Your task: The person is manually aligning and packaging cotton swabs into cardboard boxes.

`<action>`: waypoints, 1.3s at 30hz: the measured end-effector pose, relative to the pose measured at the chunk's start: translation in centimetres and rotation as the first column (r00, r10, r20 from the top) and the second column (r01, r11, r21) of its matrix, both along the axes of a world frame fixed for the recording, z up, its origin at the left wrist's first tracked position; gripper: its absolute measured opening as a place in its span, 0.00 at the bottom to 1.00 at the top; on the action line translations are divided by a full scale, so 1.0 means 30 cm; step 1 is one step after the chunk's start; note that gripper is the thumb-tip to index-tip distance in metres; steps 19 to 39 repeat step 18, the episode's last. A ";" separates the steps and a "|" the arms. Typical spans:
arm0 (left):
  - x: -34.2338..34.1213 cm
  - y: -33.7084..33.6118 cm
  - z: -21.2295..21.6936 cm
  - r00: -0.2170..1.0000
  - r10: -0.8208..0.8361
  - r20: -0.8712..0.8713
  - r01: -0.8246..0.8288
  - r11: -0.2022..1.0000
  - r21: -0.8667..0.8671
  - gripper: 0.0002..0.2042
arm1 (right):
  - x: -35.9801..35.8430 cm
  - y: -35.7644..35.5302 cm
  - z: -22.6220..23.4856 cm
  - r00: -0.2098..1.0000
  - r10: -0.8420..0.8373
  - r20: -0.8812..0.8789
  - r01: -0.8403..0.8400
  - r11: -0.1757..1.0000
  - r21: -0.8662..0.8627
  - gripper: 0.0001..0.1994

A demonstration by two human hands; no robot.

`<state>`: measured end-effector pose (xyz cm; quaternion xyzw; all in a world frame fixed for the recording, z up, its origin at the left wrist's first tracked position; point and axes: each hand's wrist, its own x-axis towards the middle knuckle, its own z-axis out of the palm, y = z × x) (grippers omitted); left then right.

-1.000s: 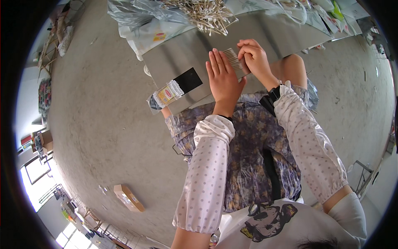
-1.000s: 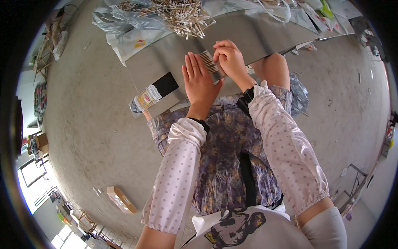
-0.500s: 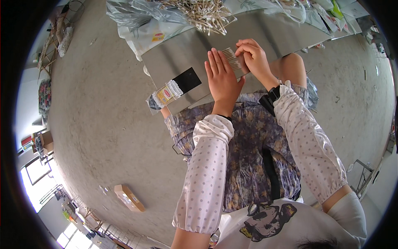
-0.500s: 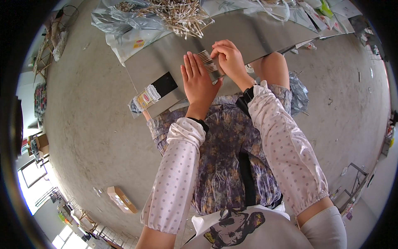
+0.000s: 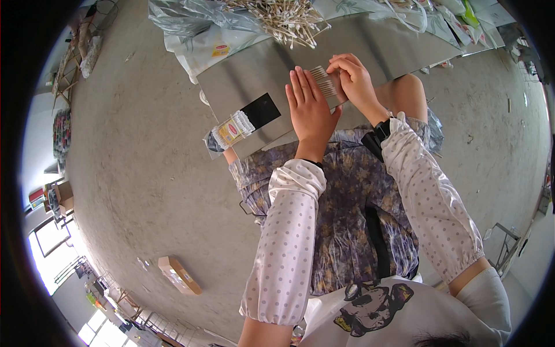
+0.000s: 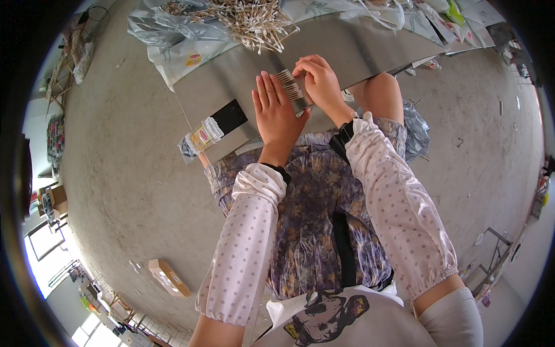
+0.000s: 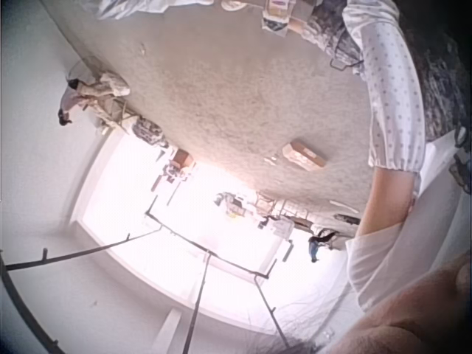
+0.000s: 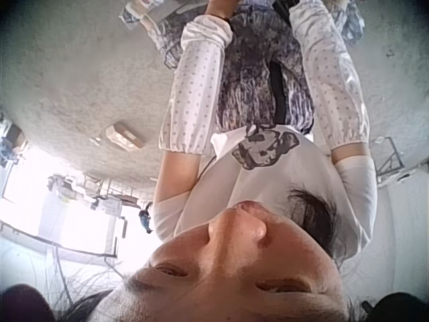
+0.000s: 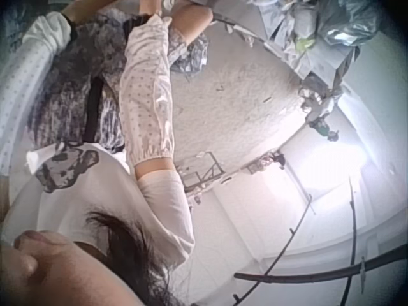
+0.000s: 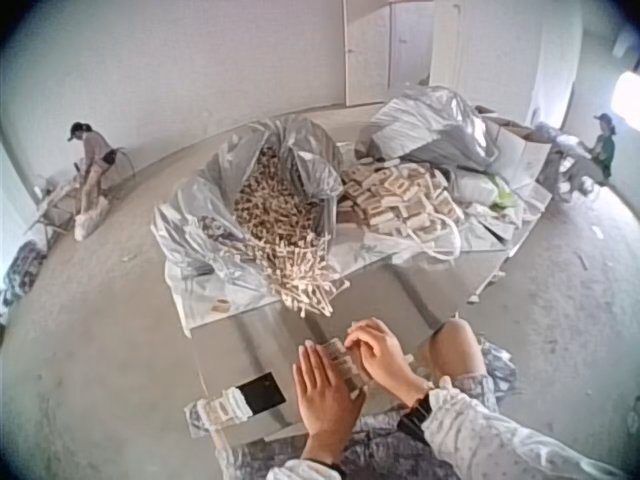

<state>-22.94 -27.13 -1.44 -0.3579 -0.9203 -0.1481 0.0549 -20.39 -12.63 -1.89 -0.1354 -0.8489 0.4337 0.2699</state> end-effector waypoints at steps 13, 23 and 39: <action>0.001 0.004 0.000 1.000 0.002 0.006 -0.002 1.000 0.000 0.54 | 0.005 0.006 -0.012 0.999 0.007 0.034 -0.011 0.996 0.093 0.13; 0.000 0.001 -0.002 1.000 0.001 0.004 -0.001 1.000 -0.005 0.55 | 0.001 -0.011 0.007 0.997 -0.018 0.069 0.016 0.999 0.034 0.14; 0.000 0.001 -0.002 1.000 0.001 0.004 -0.001 1.000 -0.005 0.55 | 0.001 -0.011 0.007 0.997 -0.018 0.069 0.016 0.999 0.034 0.14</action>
